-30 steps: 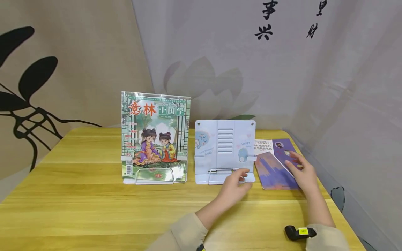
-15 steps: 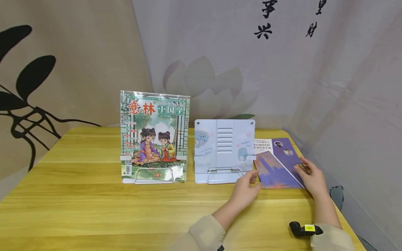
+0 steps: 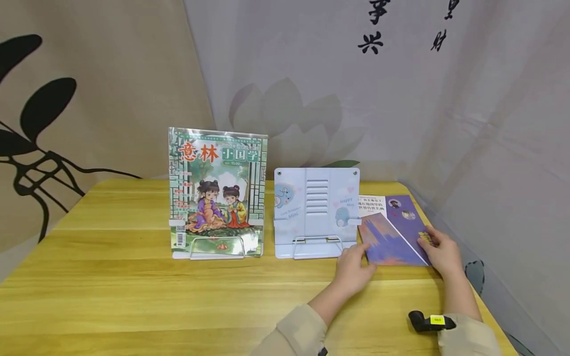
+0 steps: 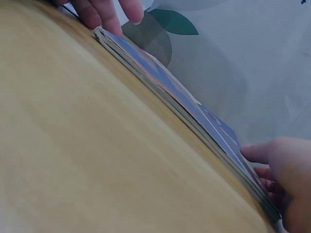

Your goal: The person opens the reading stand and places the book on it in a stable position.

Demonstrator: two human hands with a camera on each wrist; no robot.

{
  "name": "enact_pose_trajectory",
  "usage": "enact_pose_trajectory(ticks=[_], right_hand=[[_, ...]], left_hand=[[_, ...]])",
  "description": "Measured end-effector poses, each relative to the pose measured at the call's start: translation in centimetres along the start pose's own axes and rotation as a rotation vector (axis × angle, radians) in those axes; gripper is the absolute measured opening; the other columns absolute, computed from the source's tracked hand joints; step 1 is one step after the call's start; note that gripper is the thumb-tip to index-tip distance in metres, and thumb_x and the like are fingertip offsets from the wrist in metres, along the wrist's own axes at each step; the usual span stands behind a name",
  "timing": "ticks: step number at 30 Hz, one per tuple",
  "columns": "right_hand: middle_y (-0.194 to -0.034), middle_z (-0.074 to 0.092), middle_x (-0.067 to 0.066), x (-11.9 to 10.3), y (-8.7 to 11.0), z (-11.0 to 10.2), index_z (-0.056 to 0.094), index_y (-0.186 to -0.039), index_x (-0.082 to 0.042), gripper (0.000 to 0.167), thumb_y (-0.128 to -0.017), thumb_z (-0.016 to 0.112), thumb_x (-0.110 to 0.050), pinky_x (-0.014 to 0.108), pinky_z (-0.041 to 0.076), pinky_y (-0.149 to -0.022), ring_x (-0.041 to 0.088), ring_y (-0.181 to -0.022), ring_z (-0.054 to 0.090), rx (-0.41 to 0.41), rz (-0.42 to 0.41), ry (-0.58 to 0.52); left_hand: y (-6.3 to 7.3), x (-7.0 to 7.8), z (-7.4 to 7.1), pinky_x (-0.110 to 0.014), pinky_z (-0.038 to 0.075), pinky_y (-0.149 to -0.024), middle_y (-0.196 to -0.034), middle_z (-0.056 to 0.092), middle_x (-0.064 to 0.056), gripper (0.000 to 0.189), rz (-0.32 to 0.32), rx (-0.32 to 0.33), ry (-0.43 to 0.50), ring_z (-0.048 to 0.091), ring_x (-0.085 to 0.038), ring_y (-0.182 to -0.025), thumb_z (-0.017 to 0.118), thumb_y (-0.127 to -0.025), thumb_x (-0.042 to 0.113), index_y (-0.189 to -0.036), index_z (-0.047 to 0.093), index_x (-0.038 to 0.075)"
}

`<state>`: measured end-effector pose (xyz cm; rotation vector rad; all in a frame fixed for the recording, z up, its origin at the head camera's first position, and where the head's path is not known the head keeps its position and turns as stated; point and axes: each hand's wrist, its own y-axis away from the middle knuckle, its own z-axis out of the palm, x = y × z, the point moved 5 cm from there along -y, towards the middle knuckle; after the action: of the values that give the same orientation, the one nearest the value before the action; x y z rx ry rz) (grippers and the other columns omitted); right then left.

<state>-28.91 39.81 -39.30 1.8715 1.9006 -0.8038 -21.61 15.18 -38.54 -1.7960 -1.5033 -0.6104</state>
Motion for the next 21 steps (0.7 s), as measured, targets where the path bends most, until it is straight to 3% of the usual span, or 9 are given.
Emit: enact_pose_trajectory(ticks=[6,12,17,21], right_hand=[[-0.129,0.034,0.043,0.08,-0.01,-0.12,0.035,-0.139,0.013,0.060,-0.099,0.051,-0.030,0.068,0.029,-0.091,0.059,-0.116,0.033,-0.005,-0.009,0.043],[-0.119,0.042,0.040,0.01,0.11,-0.11,0.042,-0.135,0.012,0.056,-0.097,0.054,-0.028,0.065,0.031,-0.088,0.056,-0.110,0.038,0.039,-0.025,0.068],[-0.110,0.050,0.034,0.10,0.22,-0.03,0.048,-0.133,0.010,0.053,-0.096,0.055,-0.028,0.055,0.038,-0.078,0.047,-0.099,0.047,0.077,0.027,0.062],[-0.112,0.053,0.033,0.36,0.33,-0.06,0.051,-0.131,0.007,0.051,-0.096,0.055,-0.029,0.049,0.040,-0.074,0.044,-0.097,0.050,0.096,0.082,0.060]], left_hand=[[0.03,0.37,0.13,-0.026,0.036,-0.089,-0.110,0.061,0.006,0.043,-0.009,-0.057,-0.101,0.048,-0.010,-0.099,0.072,-0.083,0.034,-0.123,0.066,0.020],[0.07,0.41,0.44,-0.025,0.036,-0.085,-0.105,0.059,0.007,0.046,0.018,-0.063,-0.175,0.046,-0.009,-0.095,0.074,-0.081,0.041,-0.122,0.066,0.023],[0.12,0.27,0.51,-0.023,0.034,-0.081,-0.102,0.058,0.009,0.046,0.035,-0.049,-0.197,0.044,-0.008,-0.091,0.077,-0.078,0.038,-0.121,0.067,0.024],[0.21,0.17,0.47,-0.022,0.033,-0.080,-0.102,0.058,0.010,0.048,0.054,-0.048,-0.185,0.044,-0.006,-0.092,0.079,-0.075,0.032,-0.121,0.067,0.024]])
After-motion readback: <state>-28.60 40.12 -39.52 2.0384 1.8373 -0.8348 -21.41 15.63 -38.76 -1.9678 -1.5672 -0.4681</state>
